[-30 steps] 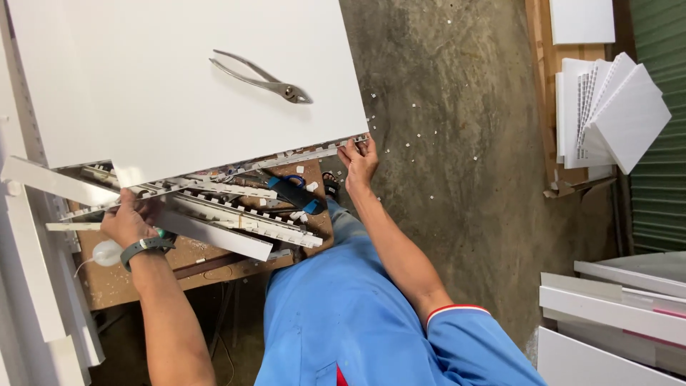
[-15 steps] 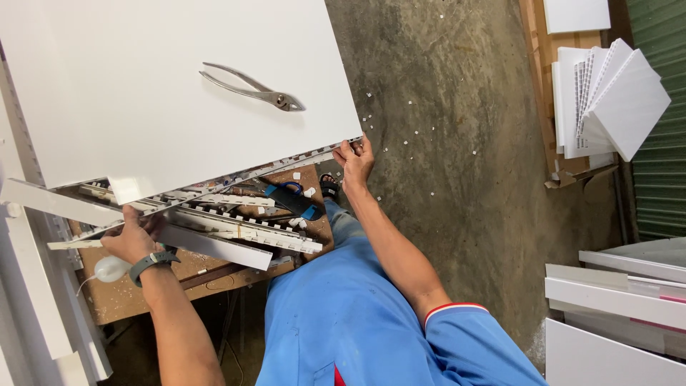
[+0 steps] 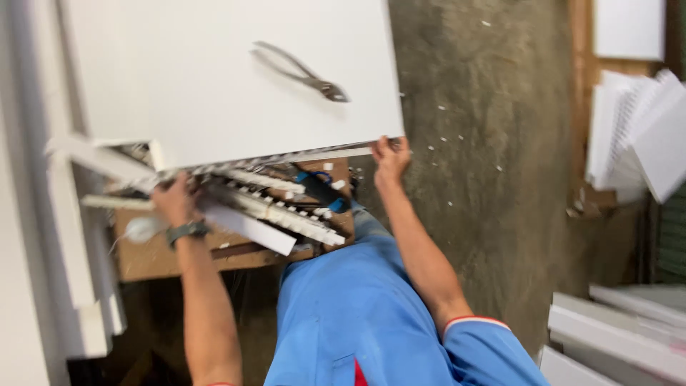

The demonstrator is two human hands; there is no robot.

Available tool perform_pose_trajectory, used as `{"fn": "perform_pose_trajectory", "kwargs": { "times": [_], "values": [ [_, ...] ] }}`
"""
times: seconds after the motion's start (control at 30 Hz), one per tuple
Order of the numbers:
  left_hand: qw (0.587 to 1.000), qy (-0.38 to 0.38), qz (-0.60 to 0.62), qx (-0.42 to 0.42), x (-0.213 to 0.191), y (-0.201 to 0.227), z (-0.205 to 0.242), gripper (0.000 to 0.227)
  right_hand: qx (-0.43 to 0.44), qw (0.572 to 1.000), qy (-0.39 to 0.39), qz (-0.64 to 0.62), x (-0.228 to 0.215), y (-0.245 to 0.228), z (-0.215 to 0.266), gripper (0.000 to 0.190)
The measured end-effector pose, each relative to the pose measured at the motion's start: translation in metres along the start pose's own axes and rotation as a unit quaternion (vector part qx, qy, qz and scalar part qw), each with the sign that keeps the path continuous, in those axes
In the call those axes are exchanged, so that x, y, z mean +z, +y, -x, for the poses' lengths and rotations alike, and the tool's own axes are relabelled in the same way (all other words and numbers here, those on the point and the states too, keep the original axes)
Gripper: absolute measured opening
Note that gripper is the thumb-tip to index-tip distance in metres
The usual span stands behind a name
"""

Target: Applying glue to a trim piece and attaching it to a large white board.

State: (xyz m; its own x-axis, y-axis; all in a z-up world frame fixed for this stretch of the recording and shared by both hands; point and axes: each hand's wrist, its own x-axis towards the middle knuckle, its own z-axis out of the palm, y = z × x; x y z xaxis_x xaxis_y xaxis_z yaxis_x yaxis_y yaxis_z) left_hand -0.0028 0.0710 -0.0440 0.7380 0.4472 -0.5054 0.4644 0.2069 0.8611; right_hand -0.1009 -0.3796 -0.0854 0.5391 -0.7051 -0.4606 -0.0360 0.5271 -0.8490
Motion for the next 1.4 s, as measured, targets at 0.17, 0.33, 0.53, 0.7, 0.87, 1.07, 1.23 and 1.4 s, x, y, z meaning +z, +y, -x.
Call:
{"fn": "perform_pose_trajectory", "kwargs": {
  "times": [0.17, 0.33, 0.53, 0.7, 0.87, 1.07, 1.23, 1.4],
  "values": [
    [1.000, -0.006, 0.007, -0.021, 0.024, -0.018, 0.003, 0.018, 0.004, 0.999, -0.023, -0.041, -0.005, 0.006, -0.010, 0.022],
    [0.996, 0.030, 0.050, 0.066, 0.032, -0.068, -0.021, 0.015, -0.004, 0.999, -0.037, -0.026, -0.002, -0.004, -0.006, 0.023],
    [0.989, -0.020, 0.142, 0.024, 0.044, -0.010, 0.035, 0.017, 0.004, 0.999, -0.040, 0.004, -0.002, -0.008, -0.006, 0.018],
    [0.990, -0.018, 0.138, 0.020, 0.044, -0.011, 0.032, 0.021, 0.009, 0.998, -0.065, 0.026, 0.004, -0.023, 0.002, 0.020],
    [0.992, 0.028, 0.103, 0.065, 0.047, 0.001, 0.039, 0.036, 0.014, 0.996, -0.080, 0.046, 0.008, -0.033, 0.011, 0.020],
    [0.990, 0.060, 0.066, 0.113, 0.041, -0.012, 0.027, 0.044, 0.018, 0.996, -0.071, 0.050, -0.005, -0.022, 0.000, 0.018],
    [0.993, 0.084, 0.008, 0.087, 0.043, -0.013, 0.052, 0.060, 0.068, 0.995, -0.044, -0.051, -0.038, -0.014, -0.006, 0.024],
    [0.986, 0.080, 0.047, 0.137, 0.047, -0.006, 0.065, 0.083, 0.063, 0.997, -0.033, -0.028, -0.095, -0.022, -0.011, 0.018]
  ]
}}
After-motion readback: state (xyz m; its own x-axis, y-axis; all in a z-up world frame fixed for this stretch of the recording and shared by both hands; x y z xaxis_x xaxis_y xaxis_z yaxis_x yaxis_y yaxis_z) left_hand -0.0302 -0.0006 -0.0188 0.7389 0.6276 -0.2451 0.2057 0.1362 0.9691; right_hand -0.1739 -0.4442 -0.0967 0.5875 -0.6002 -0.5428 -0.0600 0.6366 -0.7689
